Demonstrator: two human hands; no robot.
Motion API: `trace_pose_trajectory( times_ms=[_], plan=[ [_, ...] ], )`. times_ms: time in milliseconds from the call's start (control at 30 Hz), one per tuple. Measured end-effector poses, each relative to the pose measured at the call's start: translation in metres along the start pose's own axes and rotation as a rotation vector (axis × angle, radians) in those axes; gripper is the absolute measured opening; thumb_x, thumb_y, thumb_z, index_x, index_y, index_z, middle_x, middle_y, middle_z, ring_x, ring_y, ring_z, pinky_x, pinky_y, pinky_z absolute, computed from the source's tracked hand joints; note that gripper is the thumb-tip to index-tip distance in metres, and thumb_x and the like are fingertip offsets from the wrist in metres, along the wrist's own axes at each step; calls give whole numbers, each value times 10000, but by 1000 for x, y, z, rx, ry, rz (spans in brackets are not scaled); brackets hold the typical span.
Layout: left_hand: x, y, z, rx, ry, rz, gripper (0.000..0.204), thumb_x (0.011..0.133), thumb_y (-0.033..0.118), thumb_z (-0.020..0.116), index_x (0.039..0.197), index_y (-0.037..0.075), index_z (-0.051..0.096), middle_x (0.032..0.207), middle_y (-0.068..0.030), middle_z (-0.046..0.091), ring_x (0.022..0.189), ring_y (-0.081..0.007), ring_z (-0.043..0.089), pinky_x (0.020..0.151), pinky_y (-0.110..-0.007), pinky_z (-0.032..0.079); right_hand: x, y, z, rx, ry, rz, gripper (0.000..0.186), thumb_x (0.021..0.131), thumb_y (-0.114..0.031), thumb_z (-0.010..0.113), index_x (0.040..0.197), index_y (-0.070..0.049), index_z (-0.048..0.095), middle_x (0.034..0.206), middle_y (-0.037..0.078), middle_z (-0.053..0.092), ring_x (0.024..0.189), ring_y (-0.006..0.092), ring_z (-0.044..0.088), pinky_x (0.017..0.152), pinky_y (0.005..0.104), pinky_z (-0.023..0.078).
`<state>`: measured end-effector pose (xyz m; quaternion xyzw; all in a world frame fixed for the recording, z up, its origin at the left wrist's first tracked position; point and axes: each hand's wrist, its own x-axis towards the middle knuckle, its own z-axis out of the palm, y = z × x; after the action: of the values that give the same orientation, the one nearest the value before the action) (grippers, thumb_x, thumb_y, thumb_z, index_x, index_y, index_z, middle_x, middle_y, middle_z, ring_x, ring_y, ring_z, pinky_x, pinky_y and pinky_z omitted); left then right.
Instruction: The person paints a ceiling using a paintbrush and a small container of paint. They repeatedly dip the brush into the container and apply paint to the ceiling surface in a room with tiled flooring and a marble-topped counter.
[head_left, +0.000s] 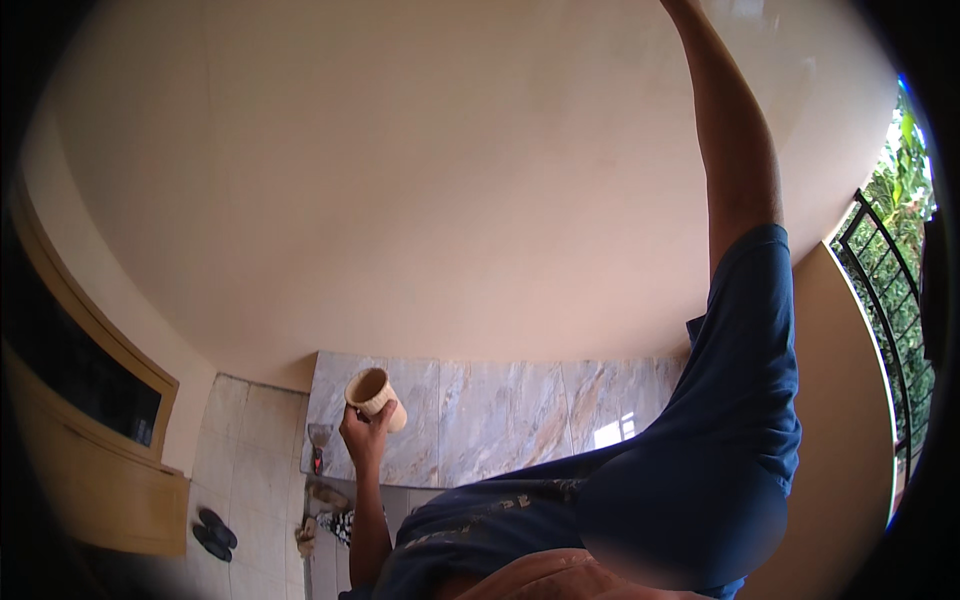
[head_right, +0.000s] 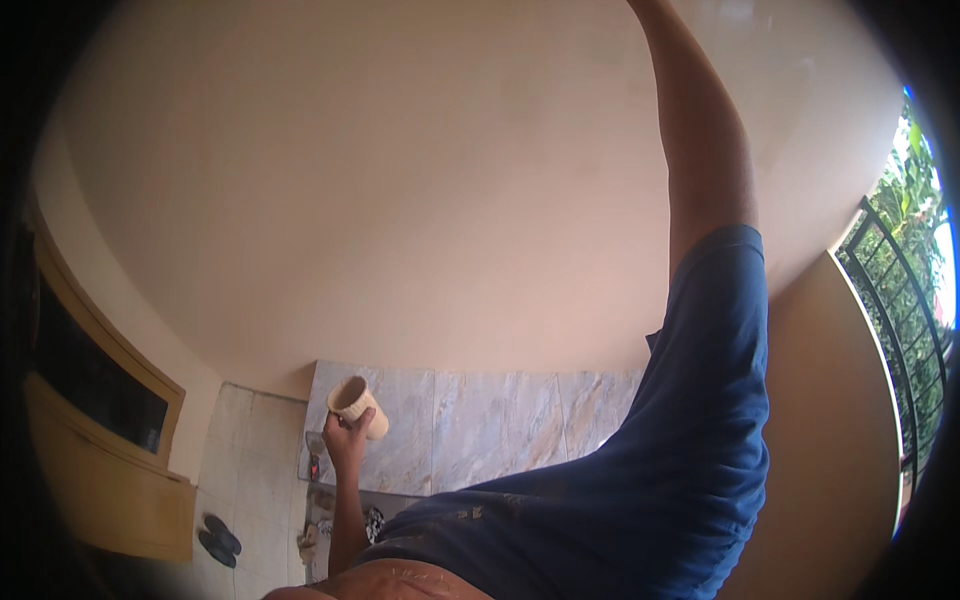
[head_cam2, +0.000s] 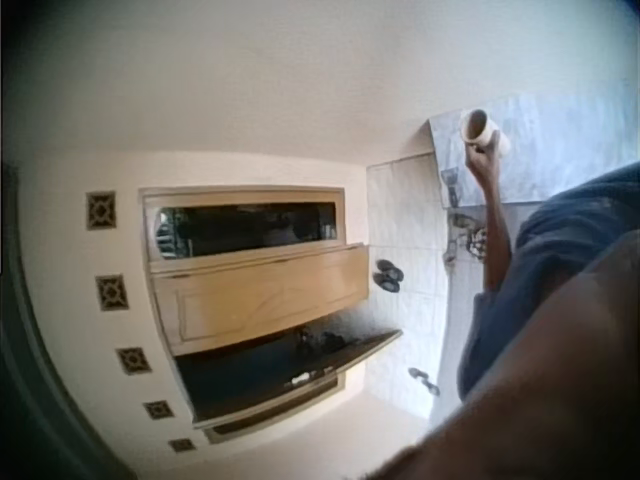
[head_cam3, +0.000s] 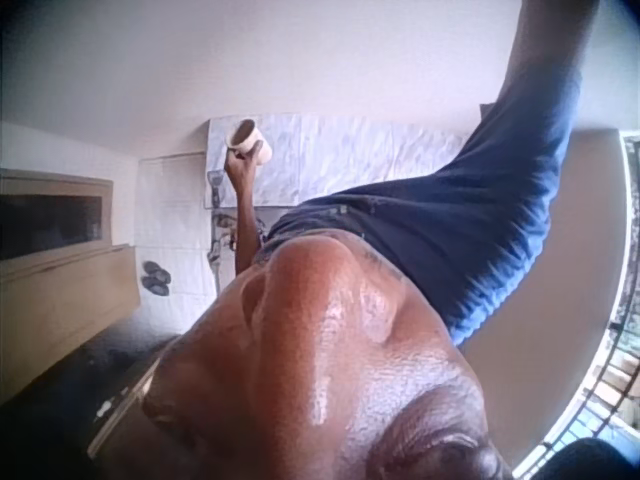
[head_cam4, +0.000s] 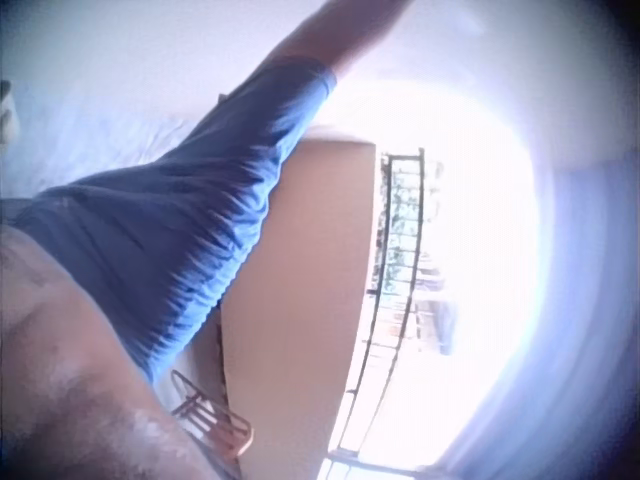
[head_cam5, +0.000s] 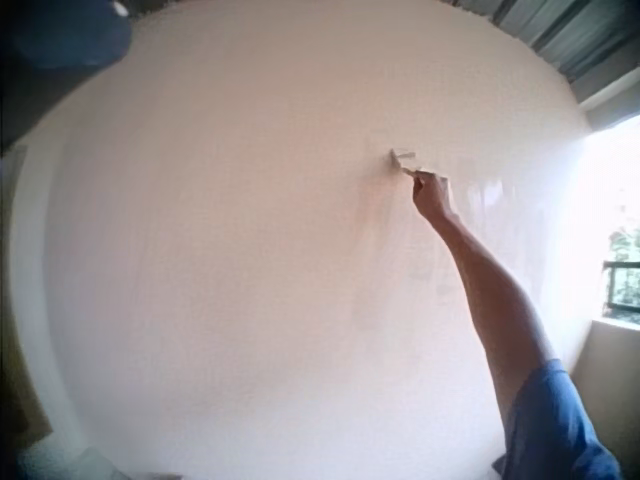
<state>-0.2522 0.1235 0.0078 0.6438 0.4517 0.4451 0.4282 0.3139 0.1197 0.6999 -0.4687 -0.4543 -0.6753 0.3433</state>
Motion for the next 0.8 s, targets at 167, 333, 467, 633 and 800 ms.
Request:
trace_pose_trajectory(
  times_ms=[167, 333, 467, 633, 800],
  plan=[
    [26, -5, 13, -51, -2, 46, 596, 769, 296, 901, 1179, -52, 642, 1054, -163, 731, 916, -249, 721, 791, -379, 570, -90, -42, -31, 7, -172, 169, 336, 927, -37, 551, 1229, -50, 699, 750, 281, 647, 626, 424, 631, 551, 504, 472],
    [22, -11, 5, -46, -2, 13, 624, 737, 321, 921, 1162, -49, 654, 1032, -162, 737, 907, -262, 730, 780, -383, 577, -245, -124, -83, -162, -316, 327, 299, 1015, -228, 588, 1286, -170, 701, 774, 287, 654, 633, 440, 666, 490, 516, 510],
    [-1, -20, -4, 48, -68, -18, 664, 704, 349, 934, 1176, -34, 667, 1049, -172, 746, 936, -287, 737, 803, -393, 578, -369, -169, -149, -109, -493, 396, 471, 982, -114, 597, 1449, -150, 542, 804, 269, 643, 644, 422, 665, 525, 511, 520],
    [-29, -9, -10, 75, -116, -33, 682, 694, 366, 934, 1194, -17, 672, 1068, -171, 750, 954, -294, 738, 819, -399, 579, -440, -208, -199, -2, -663, 586, 472, 1000, -102, 579, 1469, -124, 525, 776, 242, 628, 646, 400, 661, 536, 480, 513],
    [-27, 7, -1, 32, -146, -1, 681, 706, 364, 927, 1203, -22, 668, 1090, -182, 746, 982, -298, 736, 834, -401, 579, -433, -204, -208, 57, -663, 633, 414, 1009, -111, 574, 1422, -85, 570, 824, 264, 659, 695, 420, 673, 588, 486, 531]
  ],
)
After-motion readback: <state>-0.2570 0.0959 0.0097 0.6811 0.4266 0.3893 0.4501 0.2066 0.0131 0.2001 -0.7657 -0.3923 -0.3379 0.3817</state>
